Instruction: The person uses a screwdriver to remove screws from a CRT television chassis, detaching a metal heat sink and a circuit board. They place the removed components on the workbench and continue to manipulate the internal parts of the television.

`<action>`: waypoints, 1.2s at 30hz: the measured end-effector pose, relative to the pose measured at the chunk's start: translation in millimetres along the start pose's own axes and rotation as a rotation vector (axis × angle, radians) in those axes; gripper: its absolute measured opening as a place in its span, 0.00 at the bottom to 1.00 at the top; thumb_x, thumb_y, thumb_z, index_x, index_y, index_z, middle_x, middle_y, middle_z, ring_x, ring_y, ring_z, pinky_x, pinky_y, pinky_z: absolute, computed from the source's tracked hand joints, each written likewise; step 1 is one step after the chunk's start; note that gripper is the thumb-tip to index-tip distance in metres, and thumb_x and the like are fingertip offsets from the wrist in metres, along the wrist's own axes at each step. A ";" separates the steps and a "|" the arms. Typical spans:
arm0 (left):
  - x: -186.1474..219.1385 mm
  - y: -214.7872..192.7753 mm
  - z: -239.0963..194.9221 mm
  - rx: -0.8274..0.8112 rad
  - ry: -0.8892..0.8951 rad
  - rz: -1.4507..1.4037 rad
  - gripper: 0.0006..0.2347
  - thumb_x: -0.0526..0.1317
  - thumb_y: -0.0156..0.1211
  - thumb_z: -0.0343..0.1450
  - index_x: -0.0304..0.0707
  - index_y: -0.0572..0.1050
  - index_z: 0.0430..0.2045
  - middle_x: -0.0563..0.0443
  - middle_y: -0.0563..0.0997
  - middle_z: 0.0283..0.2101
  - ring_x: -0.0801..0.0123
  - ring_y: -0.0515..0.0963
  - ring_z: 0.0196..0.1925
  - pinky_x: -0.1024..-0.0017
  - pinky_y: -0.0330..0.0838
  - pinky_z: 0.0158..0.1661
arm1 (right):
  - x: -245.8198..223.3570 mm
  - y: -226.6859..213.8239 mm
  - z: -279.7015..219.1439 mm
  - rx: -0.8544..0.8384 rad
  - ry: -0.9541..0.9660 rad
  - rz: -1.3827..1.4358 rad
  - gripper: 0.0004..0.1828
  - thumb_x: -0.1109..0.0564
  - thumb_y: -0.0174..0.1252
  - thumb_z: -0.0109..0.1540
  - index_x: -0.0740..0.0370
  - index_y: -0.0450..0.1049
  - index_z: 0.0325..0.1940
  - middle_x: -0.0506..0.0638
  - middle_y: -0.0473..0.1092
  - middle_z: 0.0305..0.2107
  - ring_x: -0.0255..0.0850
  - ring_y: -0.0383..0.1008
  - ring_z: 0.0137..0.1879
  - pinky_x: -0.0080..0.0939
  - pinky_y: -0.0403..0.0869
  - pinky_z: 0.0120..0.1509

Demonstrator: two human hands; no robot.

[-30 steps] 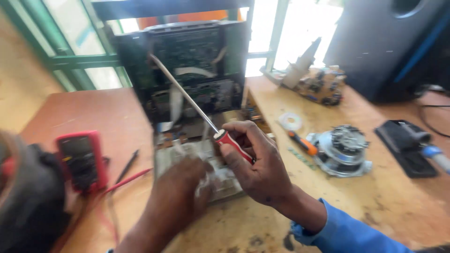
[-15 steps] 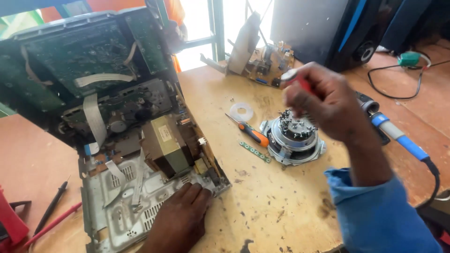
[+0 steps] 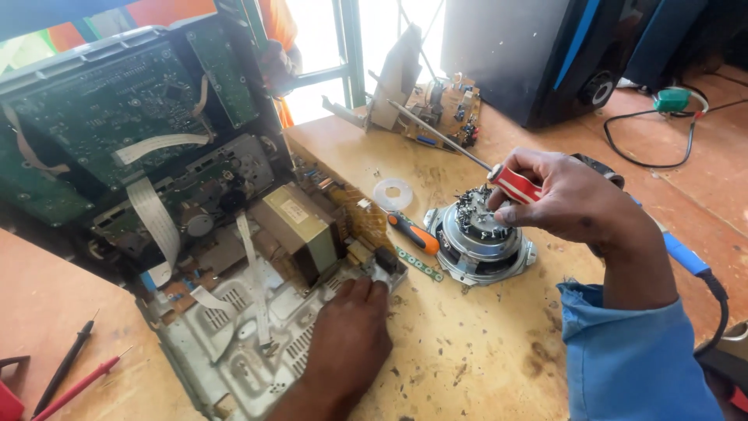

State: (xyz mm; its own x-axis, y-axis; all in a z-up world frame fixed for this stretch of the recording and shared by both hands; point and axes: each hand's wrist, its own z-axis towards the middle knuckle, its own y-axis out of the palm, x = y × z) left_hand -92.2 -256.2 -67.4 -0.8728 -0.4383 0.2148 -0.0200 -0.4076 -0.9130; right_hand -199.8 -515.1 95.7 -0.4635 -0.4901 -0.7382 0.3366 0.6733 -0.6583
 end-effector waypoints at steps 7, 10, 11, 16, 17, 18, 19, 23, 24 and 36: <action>8.7 25.1 10.0 0.161 0.032 0.027 0.16 0.31 0.57 0.53 0.29 0.76 0.34 0.33 0.77 0.35 0.41 0.77 0.38 0.51 0.75 0.38 | -9.6 9.6 -1.1 0.045 -0.024 -0.115 0.15 0.59 0.72 0.51 0.59 0.80 0.41 0.47 0.86 0.35 0.40 0.79 0.37 0.41 0.70 0.47; 15.9 14.6 6.0 0.120 0.026 0.143 0.13 0.32 0.58 0.59 0.32 0.75 0.36 0.36 0.77 0.37 0.44 0.77 0.40 0.53 0.76 0.32 | -10.5 15.1 -1.2 0.086 -0.008 -0.033 0.11 0.64 0.71 0.53 0.66 0.81 0.39 0.54 0.84 0.32 0.46 0.76 0.35 0.43 0.66 0.46; 21.3 3.1 3.7 0.045 0.015 0.120 0.14 0.31 0.59 0.59 0.30 0.76 0.39 0.35 0.78 0.39 0.45 0.76 0.41 0.53 0.76 0.37 | -11.5 15.3 -1.0 0.115 0.018 -0.113 0.11 0.59 0.71 0.54 0.63 0.83 0.40 0.53 0.84 0.32 0.46 0.76 0.36 0.43 0.65 0.45; 37.4 -29.5 -18.9 -0.004 0.017 0.050 0.25 0.33 0.63 0.58 0.22 0.73 0.52 0.33 0.79 0.45 0.43 0.74 0.47 0.51 0.71 0.48 | -7.3 23.2 1.4 0.147 0.029 0.047 0.15 0.66 0.71 0.56 0.68 0.77 0.46 0.59 0.82 0.34 0.50 0.73 0.37 0.47 0.65 0.44; 37.7 -33.8 -23.1 0.003 0.027 0.024 0.26 0.34 0.63 0.58 0.21 0.73 0.52 0.33 0.79 0.46 0.44 0.74 0.48 0.50 0.69 0.51 | -7.0 24.0 1.6 0.164 0.026 0.032 0.16 0.66 0.71 0.56 0.67 0.77 0.46 0.59 0.82 0.35 0.50 0.74 0.37 0.47 0.66 0.46; 38.1 -38.1 -27.1 0.009 0.038 -0.003 0.27 0.35 0.64 0.58 0.21 0.73 0.53 0.33 0.79 0.46 0.44 0.74 0.49 0.50 0.68 0.53 | -6.8 24.7 1.9 0.180 0.023 0.017 0.16 0.65 0.71 0.56 0.66 0.78 0.47 0.59 0.82 0.35 0.50 0.75 0.38 0.47 0.67 0.49; 36.2 -38.7 -30.9 0.013 0.034 -0.004 0.27 0.35 0.64 0.58 0.21 0.73 0.53 0.33 0.79 0.46 0.44 0.74 0.49 0.50 0.68 0.53 | 3.1 21.8 10.1 0.179 0.018 0.014 0.16 0.65 0.71 0.56 0.66 0.78 0.47 0.59 0.82 0.35 0.50 0.75 0.38 0.47 0.67 0.49; 27.0 -41.1 -40.1 0.117 0.060 -0.102 0.20 0.36 0.56 0.64 0.23 0.76 0.50 0.33 0.80 0.48 0.43 0.75 0.47 0.49 0.67 0.49 | 20.7 18.0 25.3 0.157 -0.061 -0.081 0.16 0.62 0.73 0.56 0.67 0.78 0.45 0.58 0.85 0.34 0.49 0.80 0.37 0.46 0.72 0.49; 24.4 -41.4 -41.6 0.124 0.068 -0.148 0.17 0.38 0.53 0.68 0.24 0.77 0.47 0.34 0.81 0.41 0.44 0.75 0.43 0.48 0.68 0.47 | 20.4 19.5 24.3 0.179 -0.081 -0.092 0.13 0.61 0.73 0.56 0.68 0.78 0.41 0.57 0.85 0.33 0.49 0.80 0.36 0.46 0.73 0.48; 3.3 -114.6 -30.5 0.506 0.018 -0.731 0.12 0.36 0.55 0.74 0.25 0.77 0.46 0.32 0.83 0.48 0.47 0.86 0.47 0.58 0.83 0.47 | -6.5 51.7 11.2 0.201 -0.370 0.459 0.20 0.61 0.59 0.62 0.52 0.57 0.53 0.44 0.62 0.40 0.29 0.64 0.46 0.27 0.61 0.50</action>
State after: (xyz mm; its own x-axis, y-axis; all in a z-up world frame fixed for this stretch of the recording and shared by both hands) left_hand -107.6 -186.5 27.4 -0.7335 0.0813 0.6748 -0.3610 -0.8878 -0.2855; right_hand -170.1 -483.2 64.8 0.0683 -0.3590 -0.9308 0.5989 0.7610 -0.2495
